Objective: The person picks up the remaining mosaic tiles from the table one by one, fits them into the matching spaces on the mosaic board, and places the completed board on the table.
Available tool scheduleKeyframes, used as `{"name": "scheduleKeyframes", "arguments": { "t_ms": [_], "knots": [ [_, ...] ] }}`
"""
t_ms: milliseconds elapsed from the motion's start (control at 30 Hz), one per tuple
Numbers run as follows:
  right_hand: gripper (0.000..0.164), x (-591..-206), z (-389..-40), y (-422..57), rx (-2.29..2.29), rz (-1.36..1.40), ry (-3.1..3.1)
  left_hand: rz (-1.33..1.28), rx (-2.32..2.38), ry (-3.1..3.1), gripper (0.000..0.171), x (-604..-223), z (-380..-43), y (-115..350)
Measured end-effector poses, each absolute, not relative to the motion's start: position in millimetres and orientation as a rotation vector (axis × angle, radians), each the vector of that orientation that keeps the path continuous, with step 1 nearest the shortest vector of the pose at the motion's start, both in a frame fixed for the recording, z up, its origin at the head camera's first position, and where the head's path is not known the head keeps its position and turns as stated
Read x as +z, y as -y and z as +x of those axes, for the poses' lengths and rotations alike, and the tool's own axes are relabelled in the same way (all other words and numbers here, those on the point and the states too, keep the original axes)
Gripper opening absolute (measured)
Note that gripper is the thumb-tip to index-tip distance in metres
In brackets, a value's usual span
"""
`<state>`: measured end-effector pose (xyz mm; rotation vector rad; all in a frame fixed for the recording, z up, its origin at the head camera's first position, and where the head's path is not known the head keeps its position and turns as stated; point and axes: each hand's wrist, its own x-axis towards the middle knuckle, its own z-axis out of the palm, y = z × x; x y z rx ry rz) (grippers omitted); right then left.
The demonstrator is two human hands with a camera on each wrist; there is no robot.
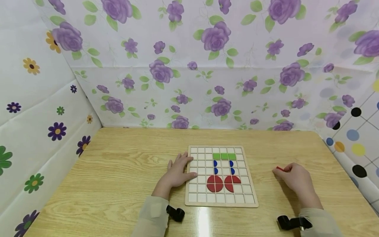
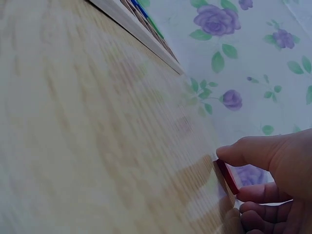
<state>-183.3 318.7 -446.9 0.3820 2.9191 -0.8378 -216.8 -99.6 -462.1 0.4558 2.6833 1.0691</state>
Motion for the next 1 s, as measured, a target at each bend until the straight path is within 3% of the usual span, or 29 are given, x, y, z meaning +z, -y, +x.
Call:
{"name": "scheduleKeyframes", "arguments": {
  "t_ms": [700, 1000],
  "knots": [
    [0.06, -449.2, -181.9, -317.8, -0.853, 0.381, -2.916, 0.449, 1.027, -2.699, 0.069, -465.1, -218.8, 99.7],
    [0.051, -452.6, -182.1, -317.8, -0.83, 0.367, -2.964, 0.449, 1.036, -2.696, 0.068, -464.9, -218.1, 99.4]
  ]
}}
